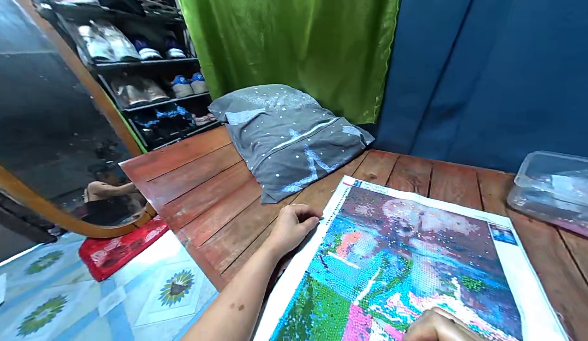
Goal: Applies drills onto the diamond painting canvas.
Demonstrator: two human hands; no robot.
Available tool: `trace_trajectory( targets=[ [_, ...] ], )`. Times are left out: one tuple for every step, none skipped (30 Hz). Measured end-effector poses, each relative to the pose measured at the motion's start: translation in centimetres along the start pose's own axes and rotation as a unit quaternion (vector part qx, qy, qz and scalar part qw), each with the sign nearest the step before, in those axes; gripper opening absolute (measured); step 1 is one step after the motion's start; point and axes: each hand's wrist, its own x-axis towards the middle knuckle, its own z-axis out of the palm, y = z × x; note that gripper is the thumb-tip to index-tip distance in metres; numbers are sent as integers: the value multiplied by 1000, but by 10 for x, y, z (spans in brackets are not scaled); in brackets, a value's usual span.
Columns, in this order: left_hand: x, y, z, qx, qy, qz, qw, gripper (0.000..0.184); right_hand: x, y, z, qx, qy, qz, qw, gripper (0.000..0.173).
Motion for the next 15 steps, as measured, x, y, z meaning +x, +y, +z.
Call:
trace_trajectory(
  targets=[
    [0,1,0,3,0,-1,1000,10,0,0,0,-5,0,1,1000,17],
    [0,1,-1,6,0,-2,1000,10,1,0,0,-9,-3,3,1000,17],
    [0,2,-1,7,0,-5,1000,10,1,-1,0,-13,-5,2,1000,17],
    [-1,3,-2,6,-1,-5,1000,10,2,0,0,-14,-4,1,1000,17],
    [-1,3,-2,6,-2,-2,1000,10,1,0,0,-16,-1,0,1000,17],
    [-2,3,-2,6,-3,2,1000,10,1,0,1,-18,3,0,1000,16],
    [-2,3,-2,7,-4,4,1000,10,1,1,1,-20,5,3,1000,16],
    [-2,3,-2,7,-5,3,1000,10,1,1,1,-22,6,6,1000,15],
    [-2,4,-2,6,-4,1,1000,10,1,0,1,-23,7,8,1000,15],
    [-1,5,-2,2,-3,-5,1000,10,1,0,1,-23,8,7,1000,15],
    [0,5,-2,-1,-2,-9,1000,10,1,0,1,-22,7,5,1000,15],
    [0,5,-1,-2,-1,-12,1000,10,1,0,1,-19,5,3,1000,15],
    [0,6,-1,-4,-1,-12,1000,10,1,0,1,-15,1,1,1000,15],
    [0,6,-2,-5,-1,-13,1000,10,1,0,2,-13,-2,1,1000,14],
    [0,6,-2,-6,-1,-15,1000,10,1,0,2,-12,-3,2,1000,14]
  ],
)
